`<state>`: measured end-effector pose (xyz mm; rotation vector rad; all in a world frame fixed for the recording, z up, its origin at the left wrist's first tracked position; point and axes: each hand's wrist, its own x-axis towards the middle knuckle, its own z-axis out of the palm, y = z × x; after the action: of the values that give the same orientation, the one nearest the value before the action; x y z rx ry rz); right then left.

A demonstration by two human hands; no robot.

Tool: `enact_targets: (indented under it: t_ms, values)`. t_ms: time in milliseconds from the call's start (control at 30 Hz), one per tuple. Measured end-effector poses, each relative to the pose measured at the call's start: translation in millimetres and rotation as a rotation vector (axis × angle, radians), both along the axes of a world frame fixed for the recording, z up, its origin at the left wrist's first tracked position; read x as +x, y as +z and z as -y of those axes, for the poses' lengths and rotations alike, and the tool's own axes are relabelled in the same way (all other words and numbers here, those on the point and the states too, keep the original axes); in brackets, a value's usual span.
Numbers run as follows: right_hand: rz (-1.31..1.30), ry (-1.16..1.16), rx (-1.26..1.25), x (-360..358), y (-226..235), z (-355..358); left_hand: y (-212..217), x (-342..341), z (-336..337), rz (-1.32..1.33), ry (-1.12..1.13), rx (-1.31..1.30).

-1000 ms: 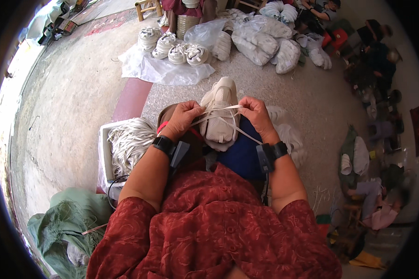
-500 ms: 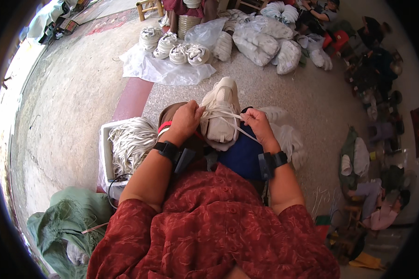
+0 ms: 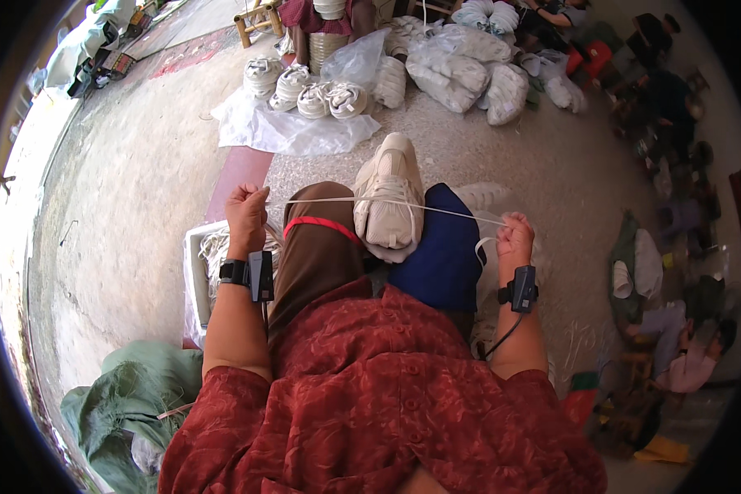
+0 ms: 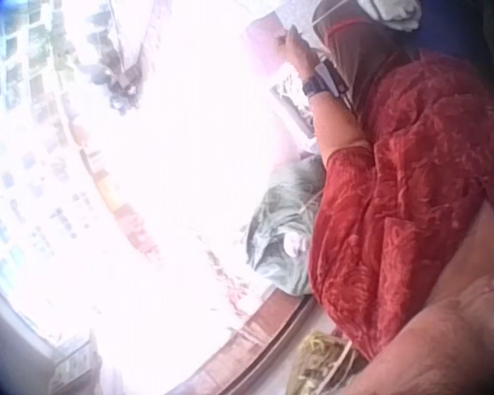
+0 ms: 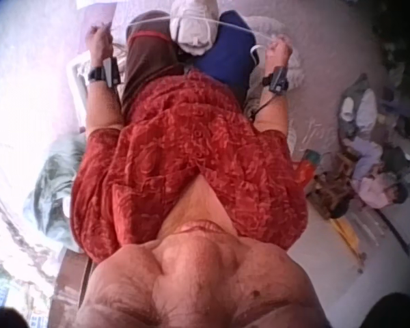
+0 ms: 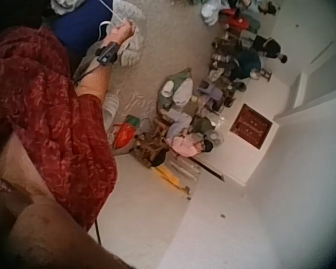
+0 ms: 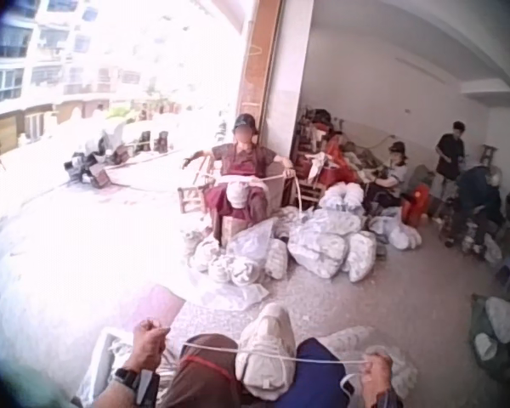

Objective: Manually thread laces through the eyelets of a shoe and tighten them.

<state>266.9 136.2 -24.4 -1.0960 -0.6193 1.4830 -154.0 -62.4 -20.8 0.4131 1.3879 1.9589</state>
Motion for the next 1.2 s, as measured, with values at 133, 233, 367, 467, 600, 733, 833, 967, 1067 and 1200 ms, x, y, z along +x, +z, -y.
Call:
enact_targets:
  t_ms: [133, 233, 367, 467, 600, 733, 833, 967, 1067, 1200]
  values:
    - [0.081, 0.073, 0.032, 23, -10, 12, -9, 6, 10, -0.155, 0.019, -0.036]
    - [0.206, 0.254, 0.095, 25, -1, 17, 0, 9, 9, -0.397, -0.063, -0.059]
    - [0.623, 0.637, 0.285, 24, 40, 39, 30, 13, 22, -0.82, -0.302, -0.24]
    - [0.864, 0.794, 0.414, 32, 62, 57, 43, 18, 23, -1.117, -0.405, -0.328]
    - [0.996, 0.792, 0.619, 43, 56, 61, 59, 21, 12, -1.301, -0.404, -0.251]
    - [1.112, 0.693, 0.81, 40, 53, 58, 35, -18, 31, -1.21, -0.357, -0.243]
    - [1.05, 0.59, 0.7, 78, 26, 59, -10, -63, 40, -0.818, -0.436, -0.181]
    - [1.011, 0.495, 0.554, 146, -20, 61, -61, -119, 87, -0.751, -0.345, -0.273]
    - [1.021, 0.405, 0.283, 206, -39, 83, -27, -115, 120, -0.702, -0.412, -0.683]
    - [1.164, 0.282, 0.294, 267, -72, 96, -85, -155, 126, -0.835, -0.485, -0.784]
